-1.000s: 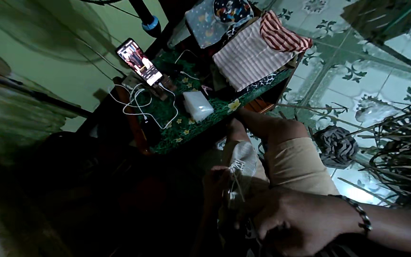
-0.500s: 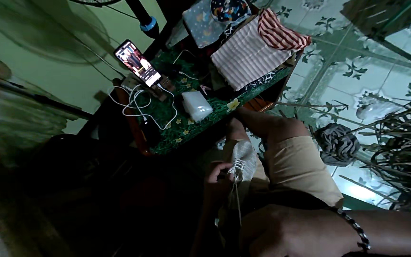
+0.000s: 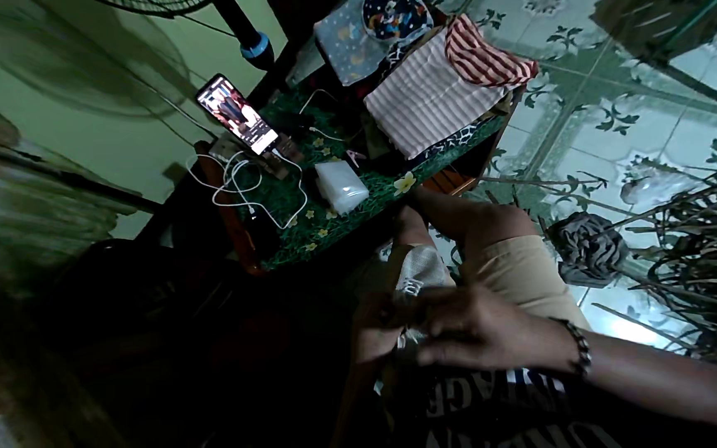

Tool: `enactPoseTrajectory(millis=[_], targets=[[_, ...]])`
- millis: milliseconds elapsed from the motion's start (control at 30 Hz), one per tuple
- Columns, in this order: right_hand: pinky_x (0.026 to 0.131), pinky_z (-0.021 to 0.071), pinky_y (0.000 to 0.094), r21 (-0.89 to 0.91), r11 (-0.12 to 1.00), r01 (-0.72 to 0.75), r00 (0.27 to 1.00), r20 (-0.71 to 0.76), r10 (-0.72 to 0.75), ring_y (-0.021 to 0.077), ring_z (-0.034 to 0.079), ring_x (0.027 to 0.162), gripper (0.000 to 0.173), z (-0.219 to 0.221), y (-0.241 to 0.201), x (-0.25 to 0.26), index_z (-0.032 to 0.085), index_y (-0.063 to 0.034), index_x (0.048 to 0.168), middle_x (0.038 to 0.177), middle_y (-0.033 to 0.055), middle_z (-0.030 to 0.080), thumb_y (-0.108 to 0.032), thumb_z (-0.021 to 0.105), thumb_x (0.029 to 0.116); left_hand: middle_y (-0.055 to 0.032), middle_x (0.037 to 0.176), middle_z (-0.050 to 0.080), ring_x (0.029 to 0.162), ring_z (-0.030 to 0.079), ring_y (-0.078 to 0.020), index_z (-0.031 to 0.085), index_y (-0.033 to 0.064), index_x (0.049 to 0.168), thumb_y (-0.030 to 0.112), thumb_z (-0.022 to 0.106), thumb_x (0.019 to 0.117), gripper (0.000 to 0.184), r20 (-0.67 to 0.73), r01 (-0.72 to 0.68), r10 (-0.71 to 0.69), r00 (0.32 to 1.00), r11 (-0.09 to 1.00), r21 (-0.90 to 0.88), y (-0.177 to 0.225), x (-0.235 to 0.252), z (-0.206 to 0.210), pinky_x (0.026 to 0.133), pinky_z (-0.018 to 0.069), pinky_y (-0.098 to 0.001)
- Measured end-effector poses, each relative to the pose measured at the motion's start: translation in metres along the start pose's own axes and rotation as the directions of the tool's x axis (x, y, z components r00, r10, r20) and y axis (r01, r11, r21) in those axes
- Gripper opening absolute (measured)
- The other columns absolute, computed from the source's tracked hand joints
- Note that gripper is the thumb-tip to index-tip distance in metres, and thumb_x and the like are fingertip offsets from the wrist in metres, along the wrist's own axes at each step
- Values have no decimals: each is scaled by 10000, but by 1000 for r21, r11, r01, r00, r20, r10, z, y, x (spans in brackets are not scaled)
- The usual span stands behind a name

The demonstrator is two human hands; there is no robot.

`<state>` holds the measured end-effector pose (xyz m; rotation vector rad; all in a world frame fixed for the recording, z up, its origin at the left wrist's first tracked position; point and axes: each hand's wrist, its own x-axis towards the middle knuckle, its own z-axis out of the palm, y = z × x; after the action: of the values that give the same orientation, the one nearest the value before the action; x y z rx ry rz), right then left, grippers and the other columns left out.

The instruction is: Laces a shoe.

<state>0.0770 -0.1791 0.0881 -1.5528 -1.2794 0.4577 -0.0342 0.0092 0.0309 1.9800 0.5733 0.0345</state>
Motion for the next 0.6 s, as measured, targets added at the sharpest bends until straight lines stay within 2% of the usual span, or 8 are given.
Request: enactPoseTrajectory(millis=[67, 100, 200, 267, 333, 400, 433, 600], targets=[[730, 582, 373, -79, 966, -244, 965, -121, 234, 164, 659, 813, 285, -14, 38, 5, 721, -25, 941, 957, 89, 689, -304, 674, 980, -76, 926, 686, 795, 670, -97, 649, -10, 1052, 182, 776, 860, 300, -59, -10, 11, 998, 1000, 3, -14, 2, 5, 706, 587, -284], [742, 588, 429, -126, 920, -372, 921, -172, 349, 213, 663, 819, 257, -20, 61, 6, 717, -28, 1024, 1001, 117, 681, -277, 705, 965, -96, 963, 685, 832, 675, -116, 627, -21, 1104, 183, 772, 874, 341, -62, -1, 2, 998, 1000, 0, -15, 3, 4, 736, 587, -301], [883, 558, 591, -180, 708, -683, 729, -237, 643, 363, 673, 1026, 502, -29, 123, 3, 632, -64, 1309, 1262, 207, 630, -356, 767, 924, -102, 1048, 716, 899, 698, -120, 634, -8, 1232, 204, 755, 905, 408, -3, 54, -54, 999, 999, 2, -14, 5, 3, 810, 595, -308], [912, 537, 608, -100, 634, -767, 640, -184, 746, 376, 664, 1037, 595, -25, 147, -2, 577, -68, 1387, 1258, 218, 632, -409, 750, 931, -72, 1011, 733, 887, 704, -98, 689, 26, 1169, 216, 739, 924, 314, 40, 85, -86, 996, 996, 28, -13, 6, 3, 818, 595, -296], [856, 556, 529, 95, 618, -780, 616, -61, 786, 322, 674, 910, 571, -18, 155, -4, 557, -35, 1393, 1099, 218, 681, -409, 688, 981, -71, 970, 731, 845, 692, -85, 710, 17, 1113, 170, 695, 950, 224, 44, 40, -42, 998, 998, 50, -17, 7, 5, 793, 582, -279], [755, 572, 413, 289, 556, -779, 588, 32, 808, 232, 664, 822, 521, -10, 152, -2, 584, -49, 1349, 1026, 169, 686, -427, 655, 998, -68, 956, 737, 838, 694, -68, 718, 8, 1094, 128, 658, 971, 183, 31, -30, 29, 999, 999, 42, -20, 7, 6, 792, 583, -256], [751, 576, 397, 377, 522, -765, 582, 58, 811, 217, 666, 838, 518, -8, 147, 0, 592, -50, 1334, 1041, 156, 684, -430, 666, 990, -67, 962, 741, 849, 696, -63, 721, 4, 1097, 110, 643, 978, 178, 25, -65, 64, 998, 998, 26, -21, 7, 6, 802, 583, -252], [697, 605, 302, 617, 504, -605, 646, 10, 764, 125, 701, 760, 281, -10, 112, 4, 696, -55, 1148, 908, 64, 734, -293, 671, 999, -47, 979, 747, 870, 694, -42, 730, -16, 1090, 52, 624, 975, 169, -3, -232, 233, 973, 971, -57, -20, 12, -9, 815, 585, -225]])
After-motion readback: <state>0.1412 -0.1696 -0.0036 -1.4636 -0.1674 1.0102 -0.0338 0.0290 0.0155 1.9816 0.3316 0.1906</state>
